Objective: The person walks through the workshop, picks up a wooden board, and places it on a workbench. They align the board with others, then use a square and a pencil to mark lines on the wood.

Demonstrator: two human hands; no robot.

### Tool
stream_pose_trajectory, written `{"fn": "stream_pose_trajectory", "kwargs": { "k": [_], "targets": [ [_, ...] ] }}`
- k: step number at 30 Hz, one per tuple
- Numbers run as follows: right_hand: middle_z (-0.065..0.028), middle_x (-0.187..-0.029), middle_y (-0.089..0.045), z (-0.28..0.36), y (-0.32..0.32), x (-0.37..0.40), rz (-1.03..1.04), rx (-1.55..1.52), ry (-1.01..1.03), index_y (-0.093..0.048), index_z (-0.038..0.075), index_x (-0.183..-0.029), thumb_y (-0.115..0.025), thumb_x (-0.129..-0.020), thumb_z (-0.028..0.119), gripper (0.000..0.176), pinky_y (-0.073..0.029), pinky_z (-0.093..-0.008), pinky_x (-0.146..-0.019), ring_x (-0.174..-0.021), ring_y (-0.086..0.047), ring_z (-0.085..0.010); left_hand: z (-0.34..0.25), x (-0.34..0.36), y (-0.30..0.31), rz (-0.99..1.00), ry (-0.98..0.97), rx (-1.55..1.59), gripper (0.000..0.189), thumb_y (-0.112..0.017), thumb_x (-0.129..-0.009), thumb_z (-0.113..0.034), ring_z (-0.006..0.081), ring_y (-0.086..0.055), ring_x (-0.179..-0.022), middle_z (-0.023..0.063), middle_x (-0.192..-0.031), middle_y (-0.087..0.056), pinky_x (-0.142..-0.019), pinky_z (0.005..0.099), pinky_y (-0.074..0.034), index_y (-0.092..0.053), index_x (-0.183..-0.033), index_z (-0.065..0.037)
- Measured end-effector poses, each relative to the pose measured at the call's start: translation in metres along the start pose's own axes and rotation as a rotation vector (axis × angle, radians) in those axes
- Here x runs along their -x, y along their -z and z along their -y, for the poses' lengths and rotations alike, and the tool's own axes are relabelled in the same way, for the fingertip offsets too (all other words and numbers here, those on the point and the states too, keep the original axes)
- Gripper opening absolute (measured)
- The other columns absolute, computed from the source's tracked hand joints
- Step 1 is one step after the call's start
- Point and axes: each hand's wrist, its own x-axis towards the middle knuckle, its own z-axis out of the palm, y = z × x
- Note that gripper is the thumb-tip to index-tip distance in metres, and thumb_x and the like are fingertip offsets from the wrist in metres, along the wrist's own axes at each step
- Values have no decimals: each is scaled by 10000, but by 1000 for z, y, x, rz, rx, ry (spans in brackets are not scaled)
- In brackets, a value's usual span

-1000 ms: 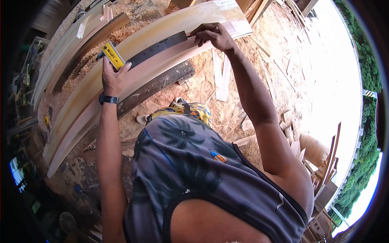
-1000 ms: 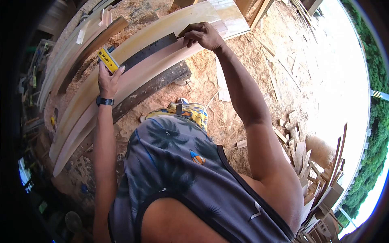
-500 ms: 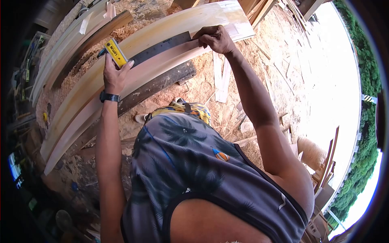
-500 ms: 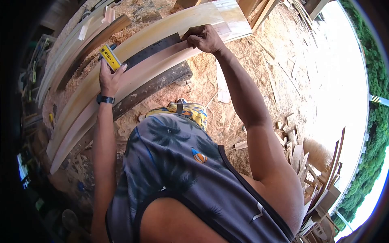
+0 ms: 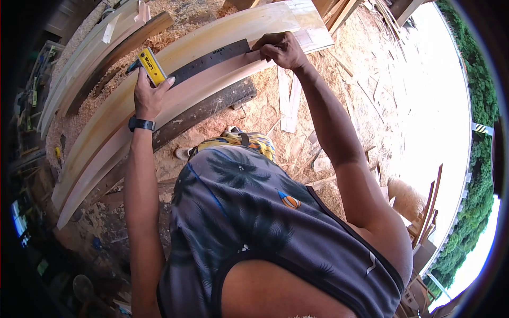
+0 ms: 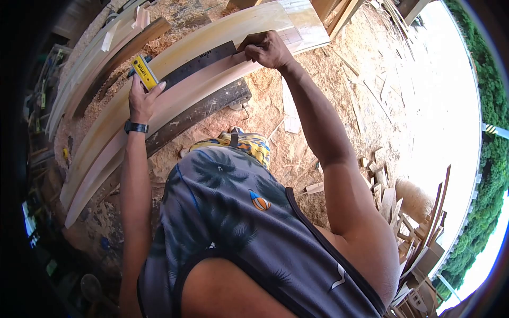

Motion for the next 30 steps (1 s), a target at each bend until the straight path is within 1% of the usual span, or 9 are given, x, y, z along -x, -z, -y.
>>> {"fn": "stream_pose_trajectory", "kwargs": {
  "k": [12,14,17,21,24,26,27,29,30],
  "targets": [
    [-68,-618,-660,-1,1,-1,-3,35,18,-738,-38,-853,-577,-842,37,178,-510,-268,-525,-546,-620,-112,1,0,0,5,5,19,449,-810,-811,-200,153,-620,-729,76,-825,-639,-666,305,-506,-480,-1057,-21],
    [-81,-640,-673,-1,1,0,12,69,-12,-734,-24,-869,-551,-867,88,214,-522,-269,-563,-584,-647,-129,0,-1,0,-1,9,17,446,-811,-810,-199,153,-620,-729,74,-822,-638,-665,306,-505,-478,-1048,-23],
    [-65,-610,-656,1,-1,1,-33,25,8,-740,-30,-847,-577,-838,34,175,-510,-269,-520,-542,-620,-114,0,0,0,-5,17,22,443,-812,-808,-201,157,-622,-732,78,-825,-640,-669,308,-505,-477,-1038,-25],
    [-66,-614,-658,2,0,0,-11,60,44,-739,-32,-847,-578,-838,34,175,-509,-268,-517,-541,-619,-110,3,0,0,0,5,42,439,-810,-811,-205,159,-623,-734,81,-827,-640,-672,309,-507,-474,-1030,-25],
    [-67,-614,-660,-1,1,2,-39,35,-10,-742,-25,-837,-554,-848,34,198,-514,-265,-529,-541,-616,-114,4,0,0,0,-6,28,444,-807,-814,-191,154,-620,-734,77,-821,-637,-676,307,-508,-476,-1056,-21],
    [-71,-684,-689,-19,6,3,-87,-309,-101,-745,-16,-923,-532,-908,56,225,-523,-256,-571,-587,-629,-114,0,1,-1,-6,10,63,462,-809,-812,-171,146,-619,-740,75,-820,-637,-680,301,-510,-475,-1089,-14],
    [-71,-684,-689,-18,4,2,-82,-305,-94,-745,-16,-923,-532,-908,56,225,-523,-256,-571,-587,-629,-114,2,0,-1,-15,6,64,462,-809,-812,-171,146,-619,-740,75,-820,-637,-680,301,-510,-475,-1089,-14],
    [-77,-775,-712,-16,-2,1,-248,-377,-122,-728,4,-1055,-530,-980,119,241,-528,-256,-614,-643,-641,-112,5,2,-3,-26,2,145,480,-811,-805,-154,140,-621,-749,79,-835,-645,-683,296,-512,-472,-1113,-8],
    [-79,-865,-732,-13,-2,-2,-227,-363,-155,-698,11,-1151,-563,-1003,161,250,-537,-256,-645,-674,-646,-109,6,2,-3,-33,-1,144,480,-811,-805,-154,140,-621,-749,79,-835,-645,-683,296,-512,-472,-1113,-8]
  ]
}}
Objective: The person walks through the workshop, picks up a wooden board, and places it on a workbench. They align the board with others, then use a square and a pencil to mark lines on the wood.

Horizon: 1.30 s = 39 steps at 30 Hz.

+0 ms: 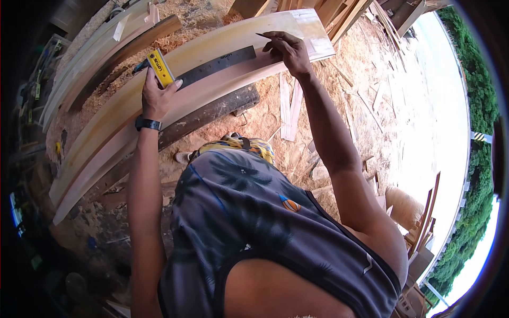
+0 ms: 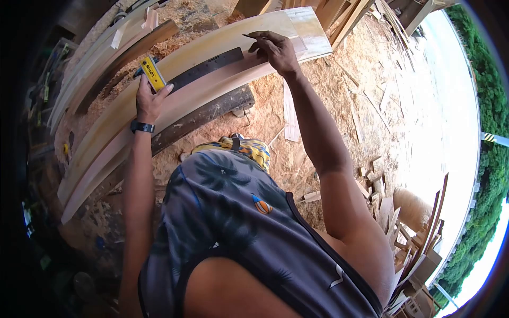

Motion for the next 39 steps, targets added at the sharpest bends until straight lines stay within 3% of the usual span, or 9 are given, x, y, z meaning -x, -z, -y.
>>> {"fn": "stream_pose_trajectory", "kwargs": {
  "k": [3,4,8,10,16,24,26,39],
  "targets": [
    [-64,-900,-748,-4,-9,-13,64,239,169,-698,21,-1160,-611,-983,167,246,-546,-260,-658,-680,-645,-106,1,1,4,37,27,-43,487,-793,-832,-128,119,-614,-787,52,-893,-631,-701,267,-508,-463,-1167,-2],
    [-58,-946,-759,-5,-11,-17,70,429,86,-695,23,-1170,-656,-941,134,257,-561,-258,-705,-757,-684,-116,0,2,5,25,34,-63,485,-794,-829,-119,118,-613,-789,48,-892,-628,-703,265,-507,-464,-1165,-4],
    [-61,-1017,-743,-16,-13,-25,191,316,144,-715,27,-1131,-685,-917,98,227,-553,-259,-776,-861,-691,-118,13,2,9,-3,-3,4,473,-793,-820,-91,114,-612,-792,42,-895,-627,-705,262,-506,-470,-1157,-14],
    [-84,-962,-762,-13,-15,-24,177,605,197,-748,50,-1064,-717,-850,104,223,-576,-293,-796,-898,-724,-154,8,3,11,3,3,-7,477,-792,-819,-82,112,-611,-790,41,-896,-626,-703,260,-505,-469,-1165,-15],
    [-91,-964,-763,-20,-18,-16,132,329,130,-763,60,-1041,-719,-845,102,205,-574,-298,-807,-890,-722,-151,8,5,9,-6,4,12,499,-789,-817,-68,109,-607,-785,39,-899,-621,-700,254,-503,-460,-1188,-14],
    [-93,-967,-759,-13,-22,-9,96,397,134,-760,44,-1044,-715,-847,94,208,-569,-295,-823,-902,-717,-151,10,5,8,-14,-19,10,527,-797,-810,-80,110,-607,-782,40,-896,-619,-702,252,-504,-456,-1205,-6],
    [-91,-970,-758,-8,-24,-7,87,398,123,-759,41,-1043,-715,-845,90,209,-567,-294,-827,-907,-717,-152,11,5,8,-45,-41,15,478,-818,-783,-151,152,-638,-728,81,-828,-667,-673,301,-518,-472,-1081,-8],
    [-96,-953,-757,-5,-24,-5,90,557,199,-763,37,-1014,-744,-843,121,192,-564,-307,-801,-876,-712,-165,11,5,9,-41,-47,-26,460,-819,-778,-157,156,-638,-729,87,-819,-660,-677,308,-515,-456,-1025,-18]
  ]
}}
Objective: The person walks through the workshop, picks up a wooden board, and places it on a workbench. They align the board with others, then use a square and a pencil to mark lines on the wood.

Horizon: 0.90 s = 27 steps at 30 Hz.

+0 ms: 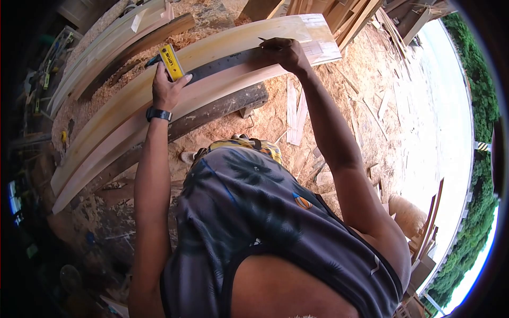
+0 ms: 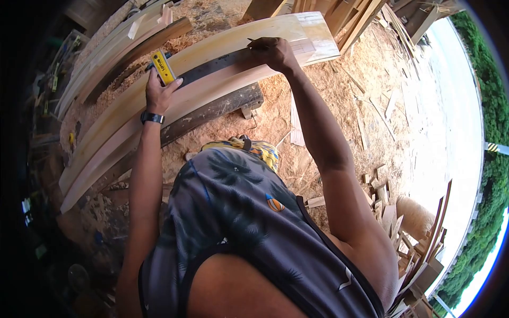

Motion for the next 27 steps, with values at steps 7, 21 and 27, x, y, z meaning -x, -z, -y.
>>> {"fn": "stream_pose_trajectory", "kwargs": {
  "k": [7,21,27],
  "targets": [
    [-50,-939,-761,-2,-2,0,3,-51,-30,-763,83,-1061,-724,-888,179,202,-548,-276,-805,-864,-696,-113,-7,2,-2,-9,20,-12,475,-823,-772,-149,158,-638,-740,93,-836,-657,-684,303,-517,-456,-1040,-9],
    [-86,-935,-767,2,-6,1,-57,13,-47,-775,48,-999,-706,-887,181,187,-552,-293,-789,-857,-711,-148,-10,4,-2,-27,32,-76,479,-821,-773,-171,179,-651,-733,107,-833,-673,-682,315,-519,-474,-1054,3],
    [-88,-926,-765,3,-4,1,-50,22,-58,-776,53,-994,-698,-874,173,186,-546,-297,-785,-856,-712,-157,-6,4,-3,-34,43,-69,473,-823,-771,-180,181,-655,-730,114,-835,-682,-684,318,-521,-478,-1039,1]
  ]
}}
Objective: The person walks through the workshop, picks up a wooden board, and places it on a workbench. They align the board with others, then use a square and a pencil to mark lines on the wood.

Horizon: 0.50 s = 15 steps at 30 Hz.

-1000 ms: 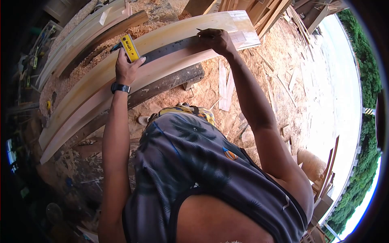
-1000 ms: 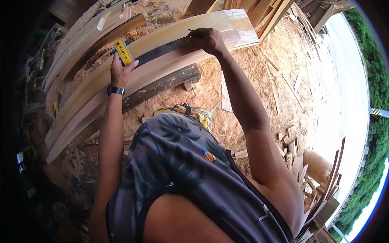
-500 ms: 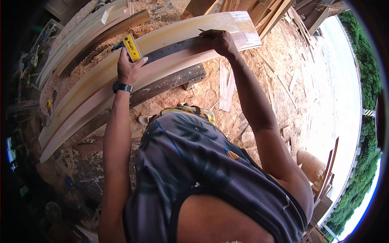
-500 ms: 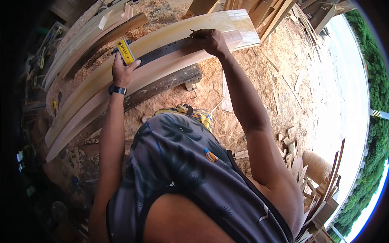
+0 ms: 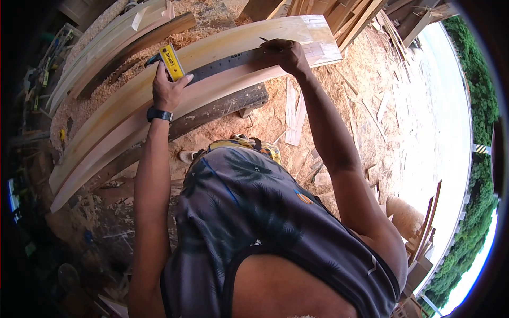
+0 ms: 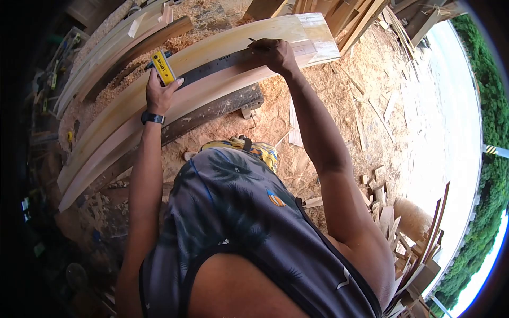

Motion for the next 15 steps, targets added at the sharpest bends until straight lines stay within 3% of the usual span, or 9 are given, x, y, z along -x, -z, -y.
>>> {"fn": "stream_pose_trajectory", "kwargs": {
  "k": [5,8,9,13,14,15],
  "targets": [
    [-94,-924,-762,-7,-1,-1,7,28,101,-754,70,-1074,-684,-876,159,228,-546,-302,-794,-864,-723,-193,-4,2,0,-15,4,-26,502,-828,-765,-182,177,-664,-744,111,-855,-693,-691,319,-528,-489,-1080,13],
    [-103,-953,-764,-7,2,-2,10,-31,96,-650,12,-1247,-667,-918,192,376,-545,-306,-783,-890,-728,-203,-12,1,-2,-18,5,-52,467,-828,-771,-173,168,-650,-730,90,-827,-671,-676,319,-520,-484,-1052,-27],
    [-95,-926,-768,-10,2,-4,-15,-227,-4,-687,-23,-1154,-662,-943,242,340,-542,-302,-750,-888,-724,-188,-10,3,2,-18,1,-62,430,-823,-782,-163,142,-627,-717,67,-799,-644,-663,306,-507,-474,-1008,-52],
    [-109,-796,-750,28,6,1,-123,-160,-95,-735,-23,-1005,-646,-972,331,366,-510,-268,-654,-713,-666,-122,-6,1,2,-6,-12,-80,423,-820,-788,-171,146,-636,-724,76,-812,-661,-662,313,-511,-487,-1018,-50],
    [-107,-776,-746,34,6,1,-163,-63,-86,-737,-21,-994,-644,-972,351,385,-512,-270,-652,-704,-668,-124,1,-1,4,3,-5,-81,514,-838,-751,-231,247,-684,-759,133,-859,-686,-702,366,-545,-506,-1086,-27],
    [-104,-756,-742,39,6,0,-202,35,-77,-738,-20,-984,-642,-971,372,403,-513,-271,-649,-695,-670,-125,3,-3,4,2,-1,-82,514,-838,-751,-231,247,-684,-759,133,-859,-686,-702,366,-545,-506,-1086,-27]
  ]
}}
